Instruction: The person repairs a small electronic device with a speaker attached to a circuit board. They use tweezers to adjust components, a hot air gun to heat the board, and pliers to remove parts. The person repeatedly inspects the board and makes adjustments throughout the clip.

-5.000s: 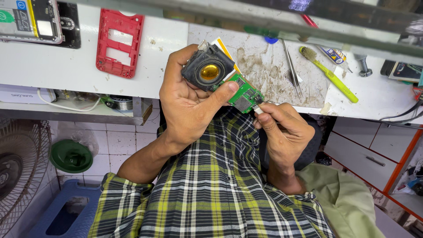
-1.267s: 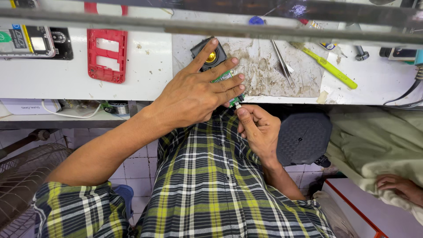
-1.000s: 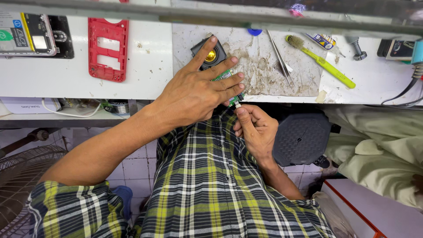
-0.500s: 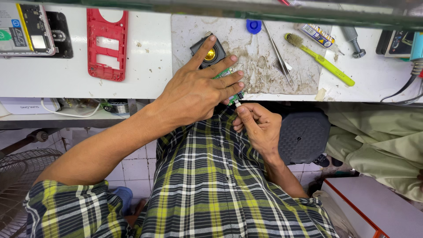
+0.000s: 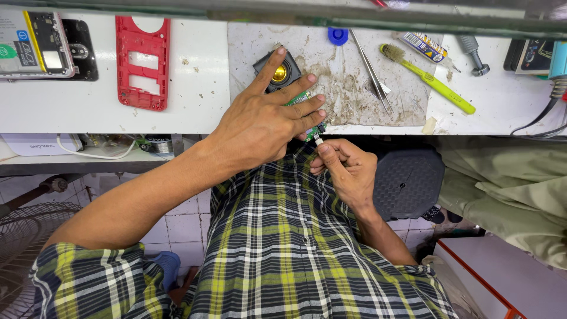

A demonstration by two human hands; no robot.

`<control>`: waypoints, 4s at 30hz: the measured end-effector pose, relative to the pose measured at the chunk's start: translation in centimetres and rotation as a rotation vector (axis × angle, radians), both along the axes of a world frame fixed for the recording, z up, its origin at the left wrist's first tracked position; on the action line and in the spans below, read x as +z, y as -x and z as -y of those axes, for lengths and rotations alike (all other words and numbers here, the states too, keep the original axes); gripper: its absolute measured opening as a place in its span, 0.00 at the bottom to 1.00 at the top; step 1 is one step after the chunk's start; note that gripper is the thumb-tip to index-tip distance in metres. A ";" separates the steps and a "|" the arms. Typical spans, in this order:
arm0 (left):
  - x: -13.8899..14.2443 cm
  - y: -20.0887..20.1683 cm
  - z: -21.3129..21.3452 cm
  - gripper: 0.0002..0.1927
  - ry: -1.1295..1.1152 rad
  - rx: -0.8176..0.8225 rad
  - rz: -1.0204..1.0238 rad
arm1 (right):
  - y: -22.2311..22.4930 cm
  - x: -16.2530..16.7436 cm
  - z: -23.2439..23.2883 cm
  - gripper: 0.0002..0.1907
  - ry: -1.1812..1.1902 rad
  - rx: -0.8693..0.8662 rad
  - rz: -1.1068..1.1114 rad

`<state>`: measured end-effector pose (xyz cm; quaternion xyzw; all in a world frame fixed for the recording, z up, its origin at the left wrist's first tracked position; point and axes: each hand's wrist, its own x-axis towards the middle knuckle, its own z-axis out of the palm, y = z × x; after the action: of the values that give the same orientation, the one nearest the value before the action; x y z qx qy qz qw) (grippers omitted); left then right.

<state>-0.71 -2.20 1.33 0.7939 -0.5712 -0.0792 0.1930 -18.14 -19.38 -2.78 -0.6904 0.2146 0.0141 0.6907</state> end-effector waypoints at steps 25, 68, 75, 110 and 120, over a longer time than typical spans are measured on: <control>0.0 0.2 -0.1 0.26 0.038 0.015 0.010 | -0.7 0.2 0.3 0.14 -0.114 0.060 -0.061; -0.5 0.1 -0.1 0.21 0.052 0.019 0.035 | -1.3 0.0 -0.1 0.15 -0.255 0.045 -0.057; -0.5 0.0 -0.1 0.19 0.066 0.015 -0.003 | -1.1 0.1 -2.1 0.15 -0.305 -0.085 0.026; -1.4 0.3 0.0 0.14 0.099 0.051 -0.002 | -1.9 1.1 -1.9 0.16 -0.277 -0.044 0.061; -1.4 0.4 0.0 0.16 0.097 0.054 0.012 | -2.0 1.2 -1.2 0.16 -0.243 0.012 0.041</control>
<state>-1.06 -2.25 -0.12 0.7991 -0.5541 -0.0414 0.2298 -16.09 -18.18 -1.61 -0.6031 0.1928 0.0299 0.7734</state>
